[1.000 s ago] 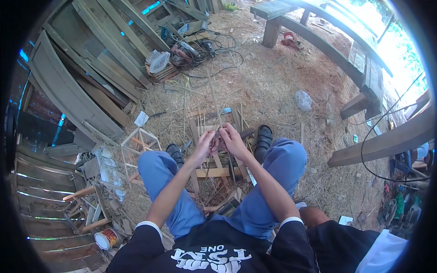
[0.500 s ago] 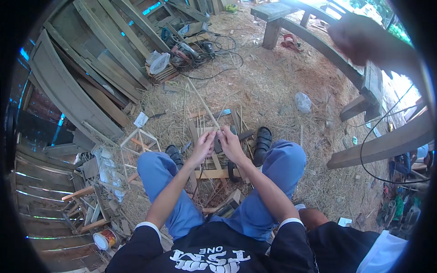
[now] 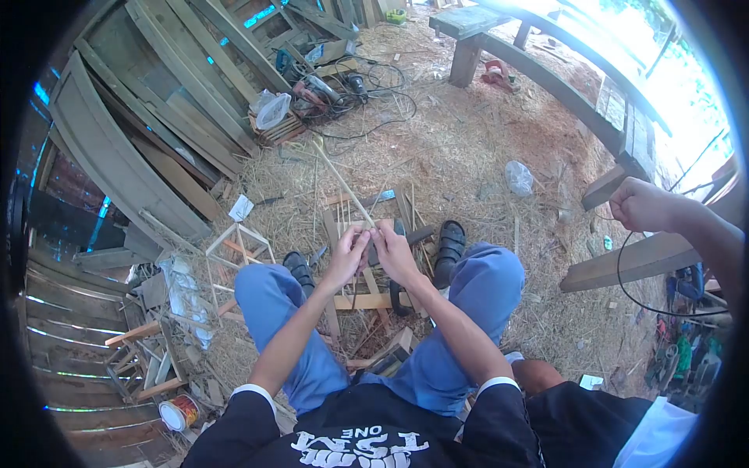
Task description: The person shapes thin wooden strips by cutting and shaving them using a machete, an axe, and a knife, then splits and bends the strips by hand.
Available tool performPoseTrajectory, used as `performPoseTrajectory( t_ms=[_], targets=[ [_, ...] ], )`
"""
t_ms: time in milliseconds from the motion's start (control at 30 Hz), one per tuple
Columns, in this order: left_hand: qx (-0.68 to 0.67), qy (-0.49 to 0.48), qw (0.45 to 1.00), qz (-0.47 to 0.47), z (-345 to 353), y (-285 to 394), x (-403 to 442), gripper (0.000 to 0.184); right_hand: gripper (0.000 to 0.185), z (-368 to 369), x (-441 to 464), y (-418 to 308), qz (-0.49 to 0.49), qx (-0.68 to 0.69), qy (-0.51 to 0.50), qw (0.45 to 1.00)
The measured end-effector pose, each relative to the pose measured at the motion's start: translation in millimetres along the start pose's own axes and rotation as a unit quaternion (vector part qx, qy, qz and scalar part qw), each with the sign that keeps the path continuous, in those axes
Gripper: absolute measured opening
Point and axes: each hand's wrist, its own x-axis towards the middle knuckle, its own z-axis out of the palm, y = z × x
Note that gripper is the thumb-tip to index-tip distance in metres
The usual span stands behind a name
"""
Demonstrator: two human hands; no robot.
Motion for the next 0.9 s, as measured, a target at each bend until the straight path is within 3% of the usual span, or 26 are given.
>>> performPoseTrajectory(
  t_ms=[67, 167, 367, 567, 867, 900],
  targets=[
    [-0.023, -0.003, 1.0, -0.018, -3.7, -0.8, 0.2, 0.026, 0.023, -1.3, -0.4, -2.4, 0.012, -0.011, -0.007, 1.0],
    [0.068, 0.04, 0.997, 0.026, -3.0, -7.2, 3.9, 0.027, 0.021, -0.7, -1.0, -5.4, 0.009, -0.019, -0.001, 1.0],
    [0.178, 0.039, 0.981, 0.059, -8.5, -8.4, 8.2, 0.033, 0.019, 0.3, -0.9, -1.1, 0.002, -0.048, 0.0, 0.999],
    [0.244, 0.075, 0.953, 0.161, -2.2, -8.7, 7.2, 0.031, 0.021, 2.1, -1.5, -6.8, 0.027, -0.084, 0.004, 0.996],
    [0.339, 0.077, 0.937, 0.038, 1.3, -2.8, 4.7, 0.031, 0.026, 9.4, -2.2, 5.4, 0.022, -0.156, 0.024, 0.987],
    [0.323, 0.102, 0.938, 0.068, 3.5, -8.4, 5.8, 0.033, 0.026, 10.8, -1.3, 4.3, 0.01, -0.171, 0.038, 0.985]
  ],
)
